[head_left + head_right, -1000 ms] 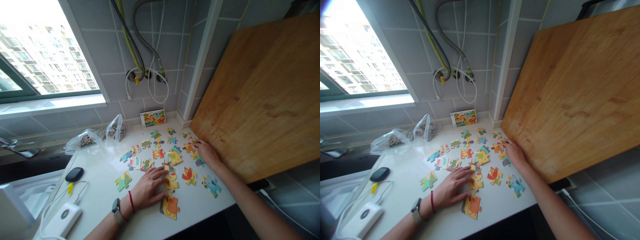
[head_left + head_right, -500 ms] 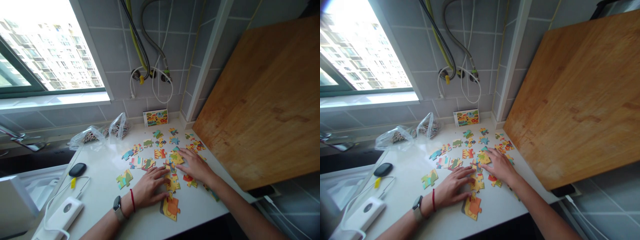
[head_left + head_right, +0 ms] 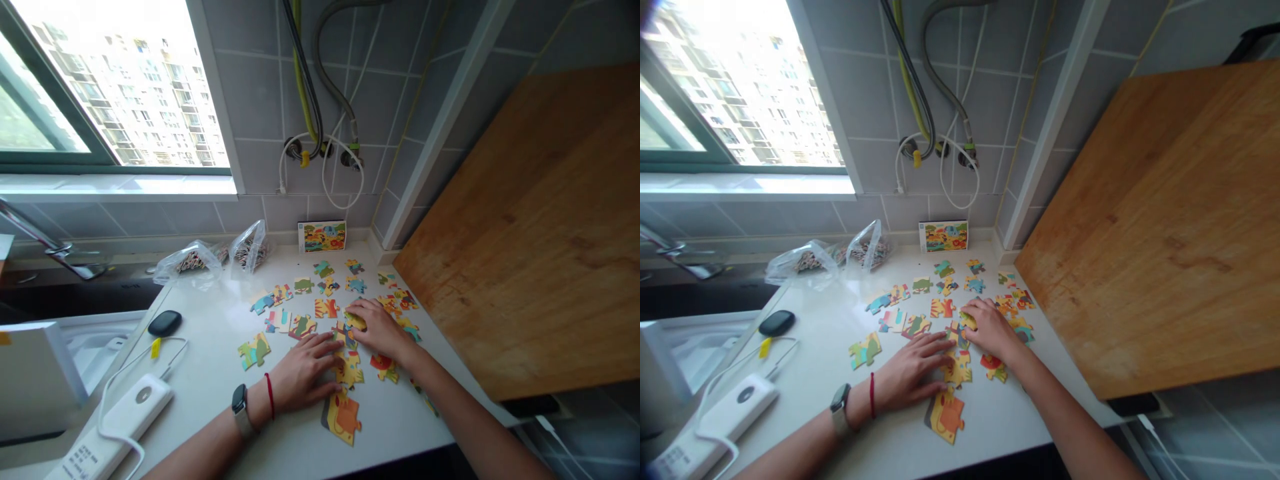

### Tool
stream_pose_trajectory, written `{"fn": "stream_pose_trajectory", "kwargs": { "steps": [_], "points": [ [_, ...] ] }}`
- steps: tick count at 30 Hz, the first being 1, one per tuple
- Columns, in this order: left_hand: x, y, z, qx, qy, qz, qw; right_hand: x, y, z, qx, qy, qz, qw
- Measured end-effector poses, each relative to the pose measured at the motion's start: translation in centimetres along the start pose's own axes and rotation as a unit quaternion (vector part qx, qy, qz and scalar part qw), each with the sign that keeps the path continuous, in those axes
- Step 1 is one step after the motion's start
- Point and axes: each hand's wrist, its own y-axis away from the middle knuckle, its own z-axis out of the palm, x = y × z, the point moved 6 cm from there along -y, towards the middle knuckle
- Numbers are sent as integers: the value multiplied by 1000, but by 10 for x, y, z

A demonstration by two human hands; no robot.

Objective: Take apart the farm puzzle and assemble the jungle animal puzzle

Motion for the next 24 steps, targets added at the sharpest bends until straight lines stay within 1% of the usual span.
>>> {"fn": "stream_pose_trajectory", "kwargs": {
  "steps": [6, 8, 12, 15, 18, 21, 22, 24],
  "points": [
    [-1, 1, 1, 16, 0, 8, 1000, 0, -10, -2, -78, 1, -52, 996],
    [-1, 1, 0, 19, 2, 11, 1000, 0, -11, -3, -90, -8, -61, 994],
    [0, 1, -1, 27, 1, 18, 999, 1, -13, -7, -68, -42, -60, 995],
    [0, 1, 0, 32, -2, 23, 999, -6, -26, -13, -33, -73, -61, 995],
    [-1, 2, 0, 42, 0, 24, 999, -28, -52, -12, -9, -101, -78, 992],
    [-1, 2, -1, 63, 8, 28, 998, -56, -91, 2, -16, -117, -101, 988],
    [-1, 3, -1, 70, 11, 30, 997, -63, -106, 9, -16, -115, -98, 988],
    [-1, 3, -1, 80, 14, 33, 996, -70, -138, 22, -4, -99, -64, 993]
  ]
}}
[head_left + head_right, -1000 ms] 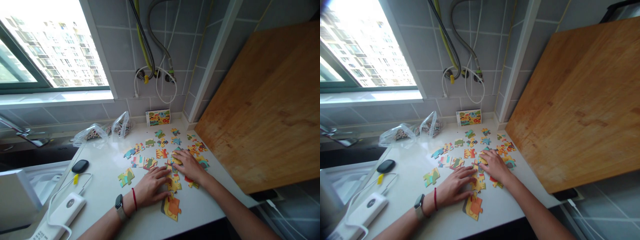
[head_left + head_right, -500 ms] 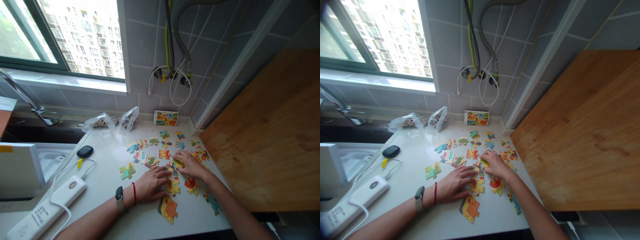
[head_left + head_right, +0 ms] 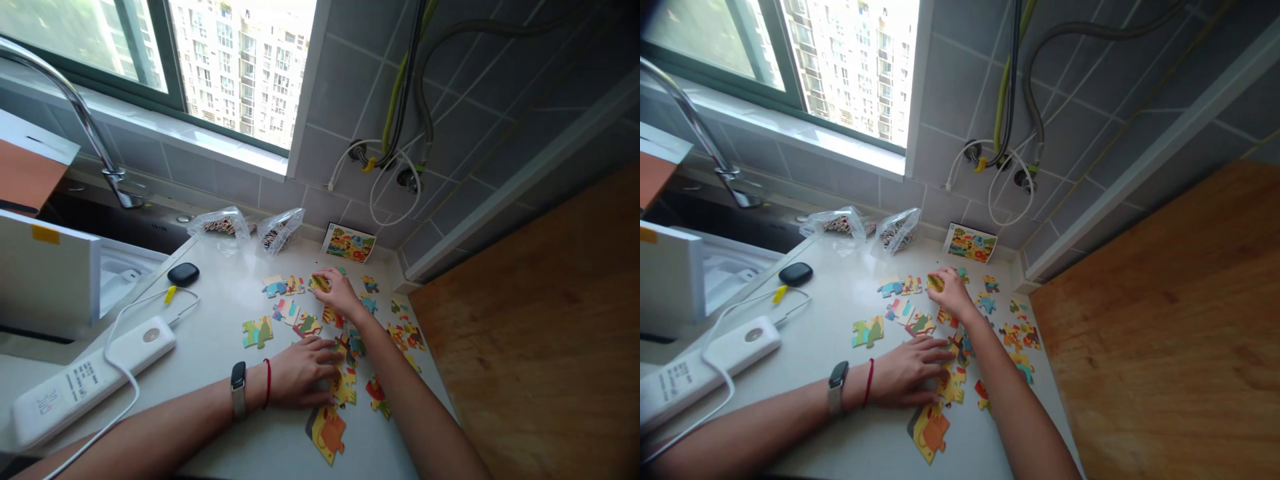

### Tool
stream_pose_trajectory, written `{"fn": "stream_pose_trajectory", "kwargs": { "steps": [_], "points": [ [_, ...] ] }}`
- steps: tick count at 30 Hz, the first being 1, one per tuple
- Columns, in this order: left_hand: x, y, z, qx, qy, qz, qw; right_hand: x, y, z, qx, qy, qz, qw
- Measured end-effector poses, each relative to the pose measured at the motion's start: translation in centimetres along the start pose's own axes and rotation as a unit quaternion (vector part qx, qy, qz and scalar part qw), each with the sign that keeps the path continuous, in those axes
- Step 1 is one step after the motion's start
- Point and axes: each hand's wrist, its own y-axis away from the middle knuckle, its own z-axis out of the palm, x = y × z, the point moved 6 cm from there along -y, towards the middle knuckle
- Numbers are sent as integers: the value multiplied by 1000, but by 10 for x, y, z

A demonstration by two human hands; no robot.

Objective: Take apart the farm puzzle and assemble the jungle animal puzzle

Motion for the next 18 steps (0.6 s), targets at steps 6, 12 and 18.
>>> {"fn": "stream_pose_trajectory", "kwargs": {
  "steps": [6, 12, 18],
  "points": [
    [-2, 1, 5, 8, -18, 13, 1000, 9, -76, 37, 9, 25, 26, 999],
    [-11, 0, -19, 101, -68, -63, 991, 17, -77, 46, 44, 26, 17, 999],
    [-64, 18, -54, 184, -171, -332, 909, 24, -15, 13, 51, 30, 17, 998]
  ]
}}
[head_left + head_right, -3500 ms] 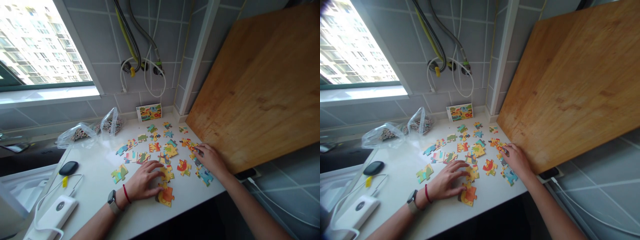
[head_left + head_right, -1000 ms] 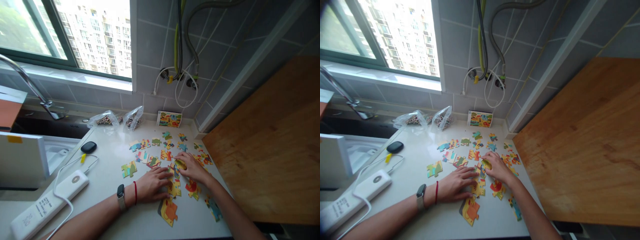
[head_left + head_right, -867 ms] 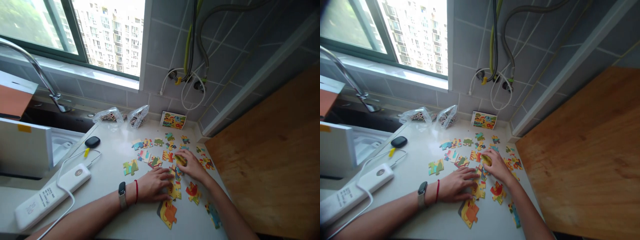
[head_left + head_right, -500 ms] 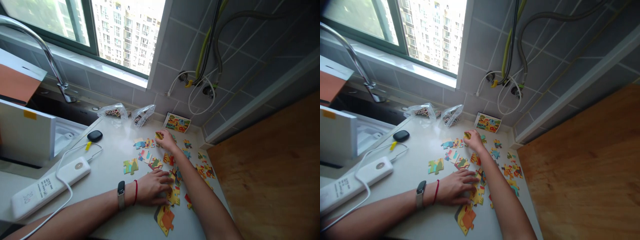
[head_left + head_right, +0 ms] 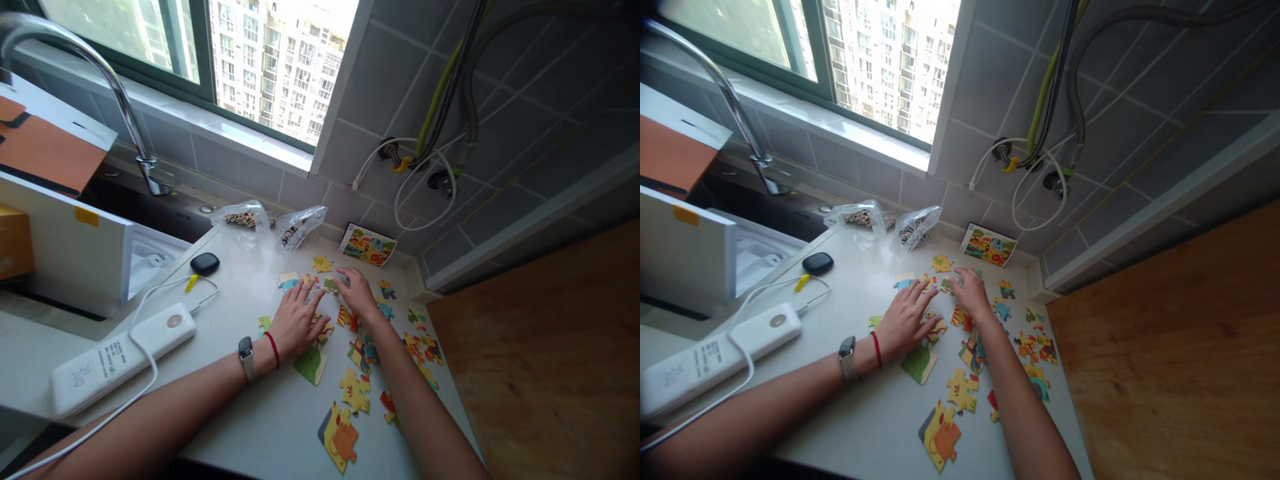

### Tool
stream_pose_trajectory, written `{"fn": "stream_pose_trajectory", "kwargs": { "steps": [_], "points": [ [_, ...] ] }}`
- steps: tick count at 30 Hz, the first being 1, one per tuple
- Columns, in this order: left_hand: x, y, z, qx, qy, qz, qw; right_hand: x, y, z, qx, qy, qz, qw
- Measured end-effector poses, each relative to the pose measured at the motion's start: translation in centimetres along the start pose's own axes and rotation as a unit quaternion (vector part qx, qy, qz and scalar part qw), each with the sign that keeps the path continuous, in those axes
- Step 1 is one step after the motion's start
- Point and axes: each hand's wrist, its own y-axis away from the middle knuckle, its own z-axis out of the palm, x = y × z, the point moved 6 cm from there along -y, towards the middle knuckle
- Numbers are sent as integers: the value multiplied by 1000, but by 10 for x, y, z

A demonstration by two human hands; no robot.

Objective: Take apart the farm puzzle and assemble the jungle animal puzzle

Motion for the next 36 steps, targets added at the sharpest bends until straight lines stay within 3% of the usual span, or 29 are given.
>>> {"fn": "stream_pose_trajectory", "kwargs": {
  "steps": [4, 7, 10, 12, 16, 19, 25, 31, 36],
  "points": [
    [-22, -1, 11, -46, -50, -75, 995, 2, 55, -32, -32, 27, -11, 999],
    [-26, 1, 14, -57, -75, -96, 991, 10, 93, -52, -69, 74, 37, 994],
    [-20, 1, 15, -72, -76, -70, 992, 22, 120, -67, -104, 138, 86, 981],
    [-10, 2, 17, -86, -56, 0, 995, 29, 133, -74, -120, 168, 106, 973],
    [17, 12, 25, -145, 11, 190, 971, 37, 148, -72, -111, 165, 135, 971],
    [27, 22, 31, -186, 45, 251, 949, 36, 156, -63, -67, 149, 141, 976],
    [29, 28, 34, -214, 47, 266, 939, 35, 172, -49, 13, 87, 152, 984],
    [29, 27, 32, -214, 36, 260, 941, 32, 194, -63, -9, 96, 136, 986],
    [30, 27, 30, -195, 36, 256, 946, 46, 210, -69, -18, 118, 138, 983]
  ]
}}
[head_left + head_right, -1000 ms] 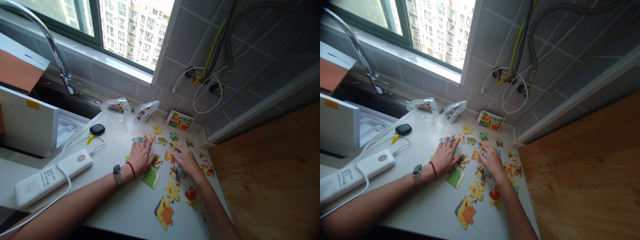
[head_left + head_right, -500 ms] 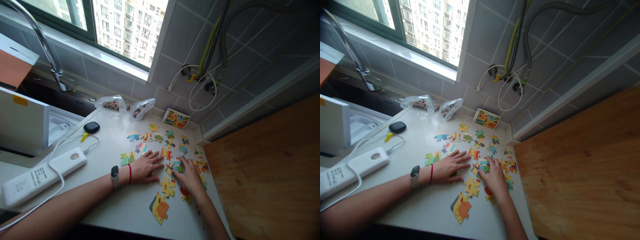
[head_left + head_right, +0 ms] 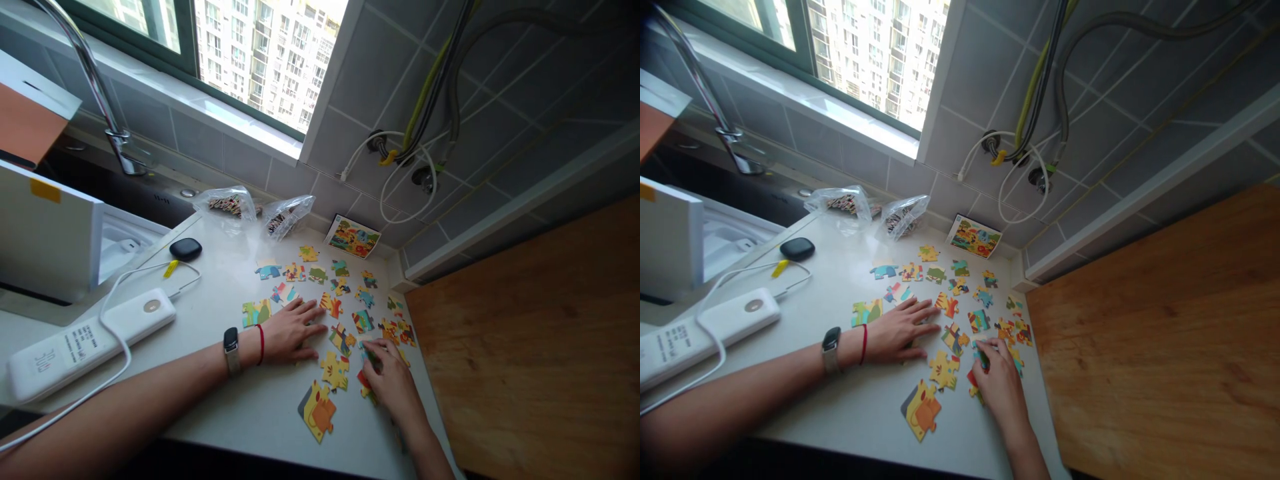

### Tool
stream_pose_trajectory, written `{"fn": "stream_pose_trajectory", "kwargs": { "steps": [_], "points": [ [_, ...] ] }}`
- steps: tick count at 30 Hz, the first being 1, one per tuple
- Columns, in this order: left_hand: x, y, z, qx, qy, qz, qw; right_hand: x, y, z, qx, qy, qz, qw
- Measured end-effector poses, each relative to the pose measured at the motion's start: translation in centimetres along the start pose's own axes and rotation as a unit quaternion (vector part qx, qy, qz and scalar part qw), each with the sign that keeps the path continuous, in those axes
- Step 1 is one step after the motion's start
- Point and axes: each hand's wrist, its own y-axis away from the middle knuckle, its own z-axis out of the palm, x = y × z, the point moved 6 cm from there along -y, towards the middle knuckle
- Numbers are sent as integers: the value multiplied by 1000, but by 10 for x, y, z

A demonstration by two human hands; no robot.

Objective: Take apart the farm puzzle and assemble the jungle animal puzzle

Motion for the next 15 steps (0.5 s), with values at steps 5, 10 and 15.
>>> {"fn": "stream_pose_trajectory", "kwargs": {
  "steps": [5, 10, 15],
  "points": [
    [-1, 0, 1, 14, 2, 2, 1000, 3, -6, 10, 9, 4, -53, 999],
    [-1, 0, 0, 17, 2, 6, 1000, 2, -23, 9, 15, -20, -72, 997],
    [-2, 0, -2, 30, 8, 11, 999, 10, -28, -14, 126, -78, -56, 987]
  ]
}}
